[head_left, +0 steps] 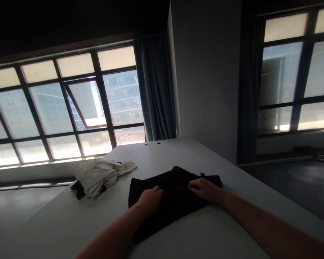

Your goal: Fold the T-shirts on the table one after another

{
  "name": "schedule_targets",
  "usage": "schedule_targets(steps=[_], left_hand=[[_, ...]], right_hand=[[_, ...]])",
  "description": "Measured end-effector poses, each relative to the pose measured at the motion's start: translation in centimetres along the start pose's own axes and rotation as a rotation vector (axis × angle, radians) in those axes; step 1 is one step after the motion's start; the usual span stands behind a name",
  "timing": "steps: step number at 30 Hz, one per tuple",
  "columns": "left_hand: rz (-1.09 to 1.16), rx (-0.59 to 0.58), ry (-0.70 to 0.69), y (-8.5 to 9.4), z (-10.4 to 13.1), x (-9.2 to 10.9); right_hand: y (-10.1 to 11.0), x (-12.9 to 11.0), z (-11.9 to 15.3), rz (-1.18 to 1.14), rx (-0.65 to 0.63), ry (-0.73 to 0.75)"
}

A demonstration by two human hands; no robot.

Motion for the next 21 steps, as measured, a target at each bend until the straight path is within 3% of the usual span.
schedule_targets(steps=[3, 7, 15, 18, 21], left_hand=[[-0.042, -0.009, 0.008, 0.1, 0.0, 0.0], [-0.049, 0.063, 0.027, 0.3, -0.1, -0.2], [0.069, 0.398, 0.030, 0.9, 0.3, -0.5], [0.129, 0.486, -0.065, 1.3, 1.0, -0.1], [0.186, 0.473, -0.301, 1.5, 1.9, 1.1]], right_hand=[[0.1, -0.4, 0.1, 0.024, 0.010, 0.023], [0.1, -0.8, 0.2, 0.070, 0.003, 0.039], [0.9, -4.8, 0.9, 0.018, -0.132, 0.093], [0.3, -6.7, 1.1, 0.093, -0.166, 0.111], [-0.8, -7.7, 1.0, 0.202, -0.110, 0.031]])
Point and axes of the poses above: each hand's wrist, its own z-axis away from the middle knuckle, its own y-axis out of the back of the hand, x = y × z, the point moved 3 cm from there along -z, towards the middle knuckle, and after that the axes turned 14 degrees about z, right-handed, at the moved point
